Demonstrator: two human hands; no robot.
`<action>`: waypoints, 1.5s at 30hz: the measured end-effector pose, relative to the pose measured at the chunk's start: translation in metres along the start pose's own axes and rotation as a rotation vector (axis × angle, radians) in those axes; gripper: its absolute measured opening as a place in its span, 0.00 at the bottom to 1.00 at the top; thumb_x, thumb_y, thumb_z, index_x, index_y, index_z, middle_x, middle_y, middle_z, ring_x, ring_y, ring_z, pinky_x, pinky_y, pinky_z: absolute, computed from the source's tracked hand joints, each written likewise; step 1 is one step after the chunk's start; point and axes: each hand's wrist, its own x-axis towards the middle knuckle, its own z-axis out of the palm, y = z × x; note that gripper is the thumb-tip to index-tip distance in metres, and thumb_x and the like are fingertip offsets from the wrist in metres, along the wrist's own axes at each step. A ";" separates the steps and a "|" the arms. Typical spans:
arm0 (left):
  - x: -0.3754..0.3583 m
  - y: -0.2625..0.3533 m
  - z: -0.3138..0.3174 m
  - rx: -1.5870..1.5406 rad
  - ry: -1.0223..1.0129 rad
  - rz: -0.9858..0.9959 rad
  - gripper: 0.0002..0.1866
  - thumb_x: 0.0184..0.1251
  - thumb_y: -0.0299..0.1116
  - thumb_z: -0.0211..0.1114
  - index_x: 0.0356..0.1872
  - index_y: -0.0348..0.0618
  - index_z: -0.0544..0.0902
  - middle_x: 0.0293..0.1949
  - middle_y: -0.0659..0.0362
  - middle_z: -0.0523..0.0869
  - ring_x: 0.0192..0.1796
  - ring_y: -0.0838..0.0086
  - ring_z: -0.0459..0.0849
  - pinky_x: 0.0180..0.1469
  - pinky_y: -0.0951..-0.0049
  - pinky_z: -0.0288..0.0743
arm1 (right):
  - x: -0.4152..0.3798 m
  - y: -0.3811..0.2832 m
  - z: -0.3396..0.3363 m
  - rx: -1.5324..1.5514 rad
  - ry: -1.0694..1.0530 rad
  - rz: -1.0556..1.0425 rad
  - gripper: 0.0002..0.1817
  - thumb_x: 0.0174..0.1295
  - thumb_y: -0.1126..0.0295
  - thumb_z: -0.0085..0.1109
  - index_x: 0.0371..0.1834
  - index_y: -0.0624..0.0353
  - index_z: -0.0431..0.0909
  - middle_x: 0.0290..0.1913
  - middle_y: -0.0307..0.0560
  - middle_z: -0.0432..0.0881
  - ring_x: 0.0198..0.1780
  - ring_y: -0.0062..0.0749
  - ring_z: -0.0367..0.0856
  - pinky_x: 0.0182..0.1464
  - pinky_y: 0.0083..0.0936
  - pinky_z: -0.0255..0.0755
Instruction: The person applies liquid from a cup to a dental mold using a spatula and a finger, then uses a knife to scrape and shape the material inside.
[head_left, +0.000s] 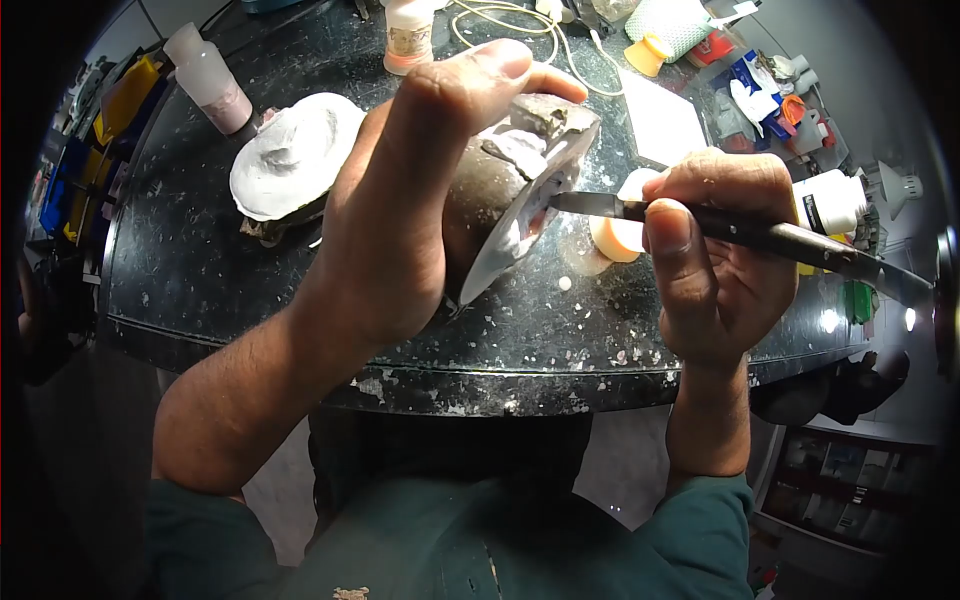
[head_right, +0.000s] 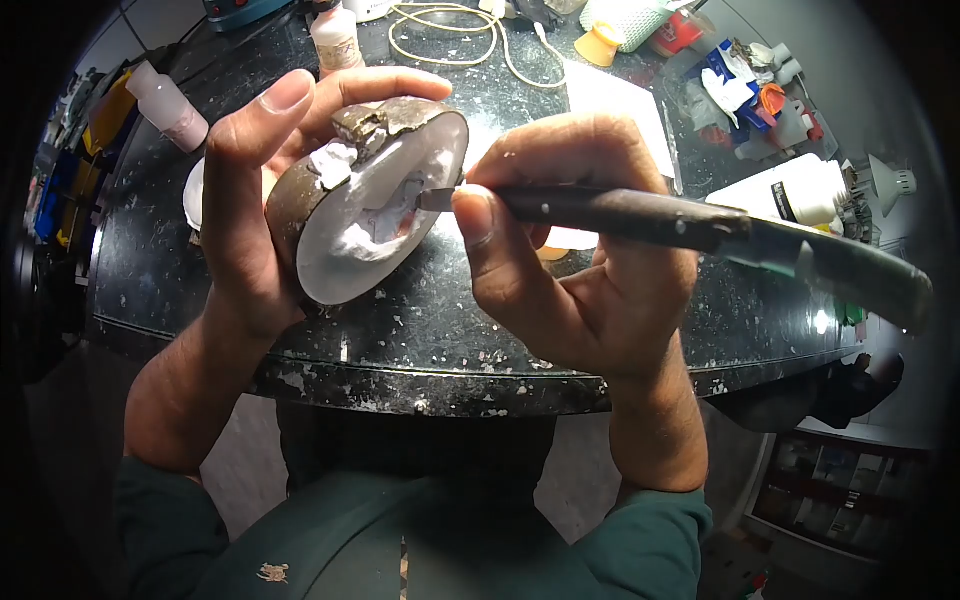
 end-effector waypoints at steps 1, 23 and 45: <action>0.000 0.001 0.001 0.000 0.000 0.000 0.18 0.86 0.43 0.44 0.71 0.73 0.61 0.62 0.32 0.76 0.56 0.55 0.87 0.53 0.63 0.86 | 0.000 0.001 0.000 -0.023 -0.026 -0.023 0.12 0.68 0.72 0.67 0.45 0.67 0.74 0.39 0.49 0.81 0.37 0.24 0.80 0.42 0.19 0.76; 0.021 0.041 0.010 0.009 0.099 -0.508 0.43 0.75 0.63 0.33 0.59 0.28 0.77 0.55 0.46 0.83 0.51 0.68 0.85 0.53 0.73 0.78 | 0.000 -0.001 0.004 -0.053 -0.055 -0.070 0.12 0.66 0.74 0.67 0.43 0.68 0.74 0.37 0.51 0.80 0.35 0.27 0.79 0.40 0.22 0.74; 0.017 0.029 0.007 -0.159 0.129 -0.369 0.39 0.76 0.64 0.35 0.61 0.36 0.77 0.60 0.38 0.80 0.57 0.62 0.86 0.56 0.68 0.82 | -0.012 0.002 -0.004 0.230 0.010 0.028 0.18 0.50 0.89 0.58 0.46 0.69 0.75 0.41 0.51 0.84 0.42 0.28 0.84 0.48 0.25 0.80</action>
